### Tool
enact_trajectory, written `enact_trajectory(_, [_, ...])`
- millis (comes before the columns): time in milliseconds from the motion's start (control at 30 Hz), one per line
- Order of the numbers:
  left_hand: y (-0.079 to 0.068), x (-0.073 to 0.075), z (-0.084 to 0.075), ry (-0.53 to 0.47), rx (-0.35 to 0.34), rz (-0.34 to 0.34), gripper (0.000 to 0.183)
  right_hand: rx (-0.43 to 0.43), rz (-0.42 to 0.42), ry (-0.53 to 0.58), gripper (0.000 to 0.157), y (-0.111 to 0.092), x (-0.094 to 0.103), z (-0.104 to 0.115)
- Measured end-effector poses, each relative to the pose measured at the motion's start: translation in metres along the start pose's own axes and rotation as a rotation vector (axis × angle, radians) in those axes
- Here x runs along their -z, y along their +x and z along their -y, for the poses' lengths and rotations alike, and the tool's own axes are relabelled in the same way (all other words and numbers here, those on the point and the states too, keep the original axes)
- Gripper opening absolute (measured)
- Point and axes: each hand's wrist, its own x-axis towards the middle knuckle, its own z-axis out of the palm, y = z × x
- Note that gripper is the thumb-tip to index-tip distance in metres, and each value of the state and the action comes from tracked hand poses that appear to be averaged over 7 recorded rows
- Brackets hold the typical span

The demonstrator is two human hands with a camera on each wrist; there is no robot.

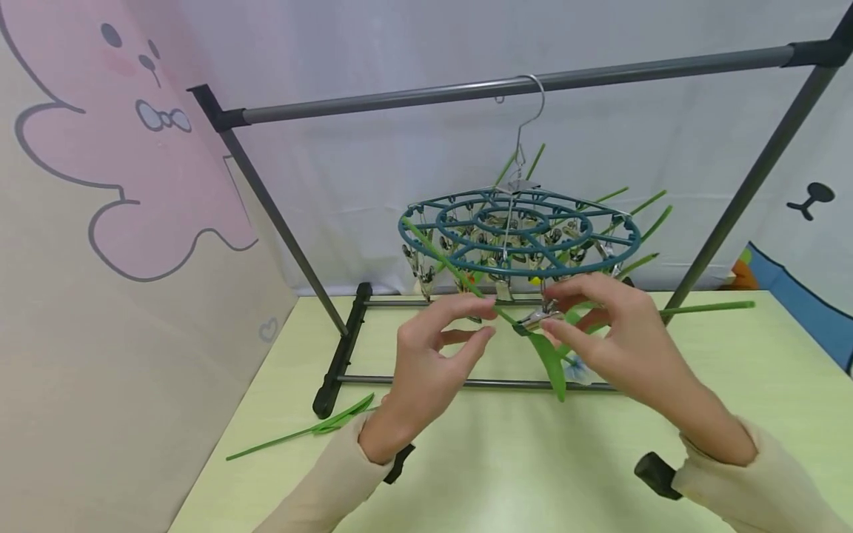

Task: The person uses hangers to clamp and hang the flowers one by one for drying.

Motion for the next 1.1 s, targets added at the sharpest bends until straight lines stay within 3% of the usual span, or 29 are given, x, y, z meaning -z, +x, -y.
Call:
enact_trajectory(300, [-0.008,-0.004,-0.003,0.011,-0.028,0.079,0.027,0.198,-0.276,-0.19,0.04,-0.002,-0.003,0.024])
enact_trajectory(500, [-0.015,-0.005,-0.001,0.035,-0.036,0.116,0.024,0.28,-0.288,-0.211,0.058,0.007,-0.009,0.026])
enact_trajectory(700, [-0.026,0.001,0.005,0.076,-0.022,0.107,0.022,0.263,-0.28,-0.175,0.053,0.011,-0.01,0.022])
enact_trajectory(900, [-0.045,0.017,0.011,0.129,0.055,0.148,0.022,0.239,-0.265,-0.188,0.049,0.007,-0.009,0.02])
enact_trajectory(1000, [-0.056,0.027,0.014,0.152,0.16,0.2,0.024,0.228,-0.261,-0.216,0.048,0.005,-0.006,0.018])
enact_trajectory(1100, [-0.066,0.036,0.018,0.193,0.311,0.269,0.028,0.212,-0.258,-0.257,0.05,0.002,-0.001,0.015])
